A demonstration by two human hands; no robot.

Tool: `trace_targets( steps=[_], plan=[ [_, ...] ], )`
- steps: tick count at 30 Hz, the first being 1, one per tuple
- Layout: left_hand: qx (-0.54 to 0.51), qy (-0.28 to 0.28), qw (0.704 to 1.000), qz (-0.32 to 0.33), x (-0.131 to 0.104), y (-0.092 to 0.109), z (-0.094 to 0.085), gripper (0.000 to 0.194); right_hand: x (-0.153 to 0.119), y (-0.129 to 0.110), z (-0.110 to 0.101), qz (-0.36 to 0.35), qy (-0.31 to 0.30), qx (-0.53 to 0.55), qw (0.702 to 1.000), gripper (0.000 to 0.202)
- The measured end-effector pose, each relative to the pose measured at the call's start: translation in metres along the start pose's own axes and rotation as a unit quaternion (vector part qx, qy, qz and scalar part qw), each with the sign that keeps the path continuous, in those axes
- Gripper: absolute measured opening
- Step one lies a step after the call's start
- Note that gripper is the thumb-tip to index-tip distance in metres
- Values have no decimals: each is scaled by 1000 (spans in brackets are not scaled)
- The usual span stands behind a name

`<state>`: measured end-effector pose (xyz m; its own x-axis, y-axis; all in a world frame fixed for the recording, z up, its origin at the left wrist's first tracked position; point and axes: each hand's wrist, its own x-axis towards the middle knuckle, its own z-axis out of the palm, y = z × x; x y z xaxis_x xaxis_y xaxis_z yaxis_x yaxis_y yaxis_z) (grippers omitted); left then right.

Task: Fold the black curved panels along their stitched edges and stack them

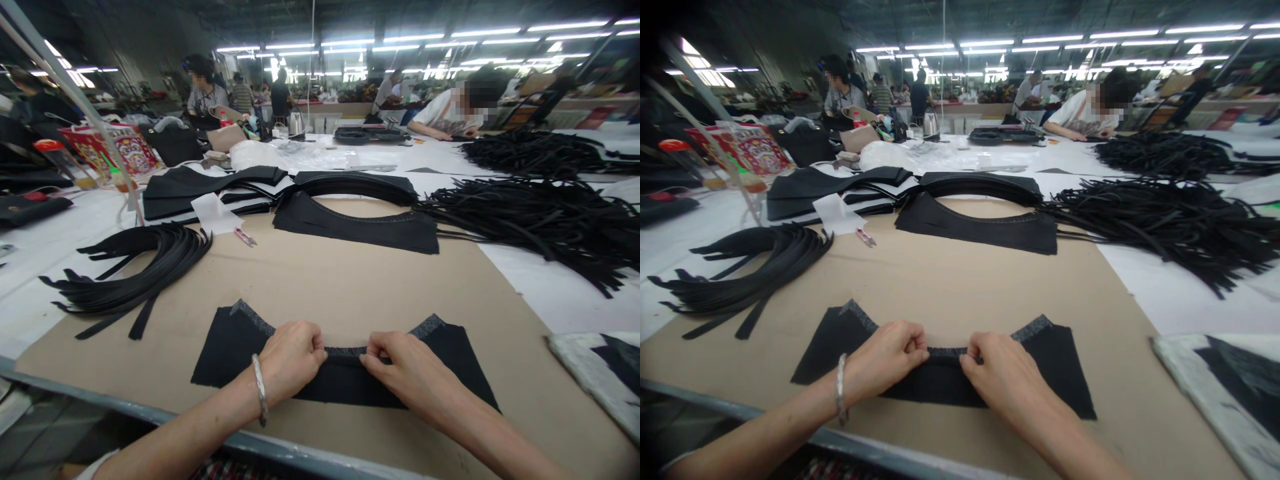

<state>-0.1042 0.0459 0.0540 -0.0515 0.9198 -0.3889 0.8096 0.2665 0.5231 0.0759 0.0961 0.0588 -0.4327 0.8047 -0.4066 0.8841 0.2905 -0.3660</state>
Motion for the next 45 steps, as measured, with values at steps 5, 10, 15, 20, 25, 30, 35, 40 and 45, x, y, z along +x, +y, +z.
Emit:
trace_targets(
  steps=[5, 10, 15, 20, 25, 30, 35, 40, 45],
  plan=[
    [-9, -12, 1000, -4, 0, 0, -3, 11, 0, -1, -1, -7, -4, 18, 1000, 19],
    [-4, 0, 1000, 0, 2, -3, 2, 11, -1, -2, 0, 4, -7, 0, 1000, 18],
    [33, 12, 999, 3, 1, 0, 5, 12, -1, -1, 5, -8, 21, -32, 999, 18],
    [104, 22, 994, 1, -2, 8, 6, 12, -5, -4, 8, -5, 36, -81, 996, 18],
    [144, 38, 989, 3, -10, 8, 13, 6, -8, -4, 10, -17, 58, -113, 992, 19],
    [157, 97, 982, 35, -19, 6, 17, 6, -9, -6, 8, -31, 59, -138, 988, 21],
    [184, 142, 938, 259, -19, 1, 30, 30, -14, -16, -2, -31, 38, -141, 989, 23],
    [211, 120, 888, 391, -13, -14, 47, 42, -16, -12, -13, -11, 19, -99, 995, 25],
    [248, 200, 847, 425, -12, -23, 57, 56, -9, 27, -33, -14, -10, -62, 998, 28]
  ],
)
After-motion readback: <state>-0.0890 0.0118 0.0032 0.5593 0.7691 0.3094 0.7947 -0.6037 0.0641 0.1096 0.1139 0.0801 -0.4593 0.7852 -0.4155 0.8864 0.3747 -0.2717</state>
